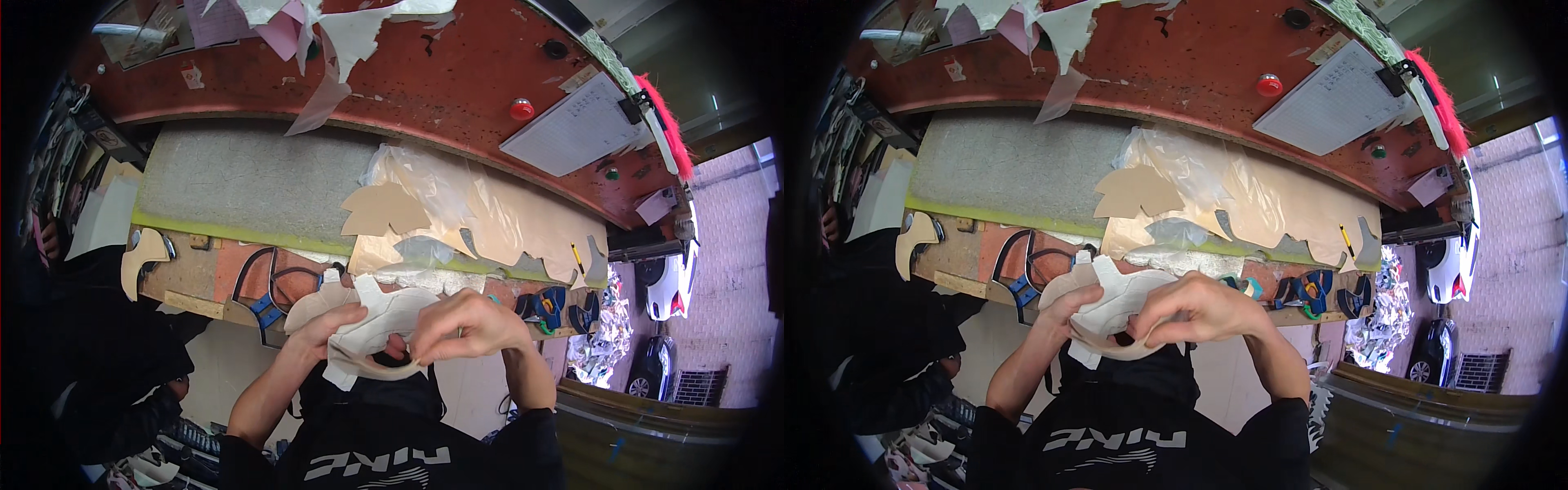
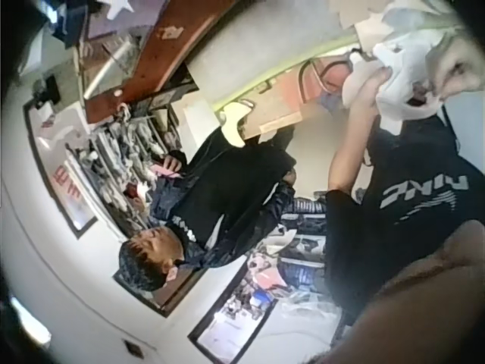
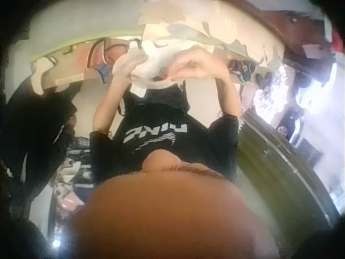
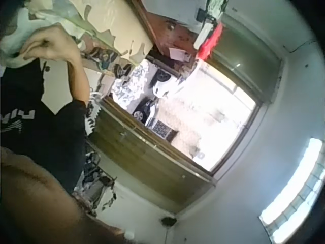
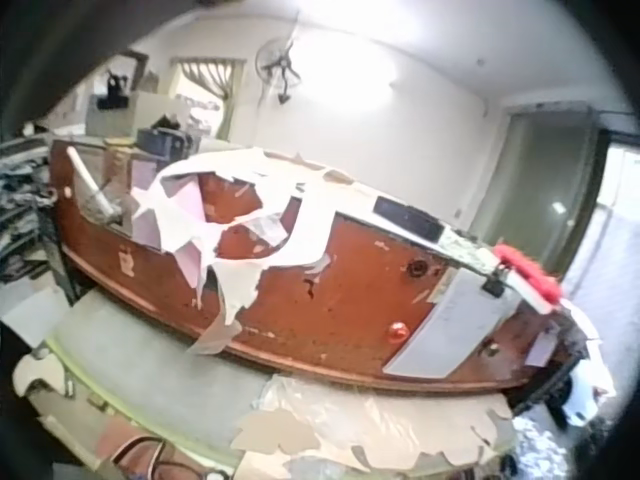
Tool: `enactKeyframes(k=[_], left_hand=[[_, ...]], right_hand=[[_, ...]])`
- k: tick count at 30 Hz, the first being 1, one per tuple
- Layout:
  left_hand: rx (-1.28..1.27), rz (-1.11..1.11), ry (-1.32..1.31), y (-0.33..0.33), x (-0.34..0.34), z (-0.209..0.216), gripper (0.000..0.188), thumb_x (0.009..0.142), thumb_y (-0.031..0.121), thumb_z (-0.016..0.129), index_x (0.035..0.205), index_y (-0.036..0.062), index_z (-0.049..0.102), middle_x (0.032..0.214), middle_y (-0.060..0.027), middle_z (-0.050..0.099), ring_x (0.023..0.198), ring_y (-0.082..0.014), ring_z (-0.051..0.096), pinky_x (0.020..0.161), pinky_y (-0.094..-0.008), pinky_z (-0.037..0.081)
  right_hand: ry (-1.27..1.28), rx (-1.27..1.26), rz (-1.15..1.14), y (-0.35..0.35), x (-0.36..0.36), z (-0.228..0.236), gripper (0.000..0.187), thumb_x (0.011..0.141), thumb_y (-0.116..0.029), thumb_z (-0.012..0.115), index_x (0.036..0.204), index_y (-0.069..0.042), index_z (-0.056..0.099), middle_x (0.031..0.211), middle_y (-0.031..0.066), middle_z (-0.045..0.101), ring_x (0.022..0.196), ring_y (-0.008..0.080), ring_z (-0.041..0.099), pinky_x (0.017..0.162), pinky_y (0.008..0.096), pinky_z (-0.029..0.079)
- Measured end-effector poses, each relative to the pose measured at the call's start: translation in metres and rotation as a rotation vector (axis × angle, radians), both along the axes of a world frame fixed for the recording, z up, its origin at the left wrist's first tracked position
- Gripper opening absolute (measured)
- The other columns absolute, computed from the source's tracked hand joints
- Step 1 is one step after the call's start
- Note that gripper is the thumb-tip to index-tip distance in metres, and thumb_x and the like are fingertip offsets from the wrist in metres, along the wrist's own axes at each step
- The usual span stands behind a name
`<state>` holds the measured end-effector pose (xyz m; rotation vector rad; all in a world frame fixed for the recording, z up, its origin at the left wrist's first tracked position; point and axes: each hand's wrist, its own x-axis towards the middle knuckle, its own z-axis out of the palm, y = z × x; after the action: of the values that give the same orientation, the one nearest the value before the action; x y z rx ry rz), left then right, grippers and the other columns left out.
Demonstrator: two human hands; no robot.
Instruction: The person handles beige shoe insole pieces on a cluttered workbench, folding and inspecting them. They use a yellow marker to write on a piece and then place it into a large white plastic bag filled with similar materials. The person also interacts with a coworker who is holding a phone.
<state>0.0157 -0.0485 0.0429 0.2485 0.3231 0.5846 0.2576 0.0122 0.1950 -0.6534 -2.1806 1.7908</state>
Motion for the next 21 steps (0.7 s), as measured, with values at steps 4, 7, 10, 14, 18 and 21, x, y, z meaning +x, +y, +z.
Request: enactKeyframes(k=[4,7,10,14,18,21], left_hand=[[0.082,-0.054,0.155,0.006,0.006,-0.007,0.070,0.099,0.038,0.057,0.152,0.0008,0.029,0.137,-0.0256,0.053,0.118,-0.0425,0.061,0.085,-0.0611,0.058],[-0.123,-0.149,0.017,0.007,0.007,0.007,0.071,0.100,0.039,0.057,0.152,0.0022,0.028,0.139,-0.0266,0.051,0.120,-0.0458,0.059,0.087,-0.0665,0.055],[-0.259,-0.089,-0.368,0.007,0.011,-0.001,0.069,0.102,0.042,0.053,0.153,0.0031,0.028,0.141,-0.0294,0.047,0.123,-0.0519,0.055,0.089,-0.0685,0.053],[0.054,-0.146,-0.091,0.009,0.009,0.007,0.074,0.101,0.052,0.049,0.154,0.0051,0.027,0.146,-0.0308,0.043,0.129,-0.0564,0.047,0.092,-0.0718,0.049],[-0.140,-0.137,-0.350,0.001,0.010,-0.018,0.076,0.100,0.046,0.056,0.155,0.0040,0.023,0.147,-0.0325,0.040,0.132,-0.0555,0.044,0.094,-0.0707,0.048],[-0.026,-0.144,-0.294,0.004,0.012,-0.012,0.076,0.097,0.032,0.060,0.154,0.0017,0.021,0.143,-0.0359,0.042,0.130,-0.0537,0.047,0.093,-0.0667,0.052]], right_hand=[[-0.183,0.065,-0.061,0.003,-0.005,-0.002,0.017,0.084,-0.008,0.077,0.099,-0.003,0.073,0.091,0.0117,0.074,0.083,0.0264,0.071,0.074,0.0347,0.054],[-0.293,0.227,-0.188,0.001,-0.015,-0.019,0.020,0.085,-0.010,0.072,0.103,-0.003,0.069,0.090,0.0161,0.071,0.083,0.0347,0.069,0.074,0.0408,0.053],[-0.395,0.273,-0.250,-0.005,-0.015,-0.029,0.024,0.085,-0.012,0.074,0.107,-0.003,0.068,0.098,0.0173,0.072,0.089,0.0365,0.070,0.077,0.0403,0.054],[-0.392,0.282,-0.287,-0.010,-0.010,-0.038,0.025,0.085,-0.012,0.074,0.108,-0.003,0.068,0.098,0.0173,0.072,0.090,0.0357,0.070,0.078,0.0401,0.055],[-0.361,0.240,-0.323,-0.008,-0.005,-0.041,0.028,0.085,-0.011,0.074,0.110,-0.002,0.068,0.098,0.0165,0.072,0.088,0.0340,0.071,0.078,0.0396,0.055],[-0.368,0.259,-0.370,-0.009,-0.002,-0.045,0.030,0.084,-0.010,0.074,0.112,-0.002,0.068,0.104,0.0161,0.072,0.093,0.0326,0.070,0.082,0.0387,0.055]])
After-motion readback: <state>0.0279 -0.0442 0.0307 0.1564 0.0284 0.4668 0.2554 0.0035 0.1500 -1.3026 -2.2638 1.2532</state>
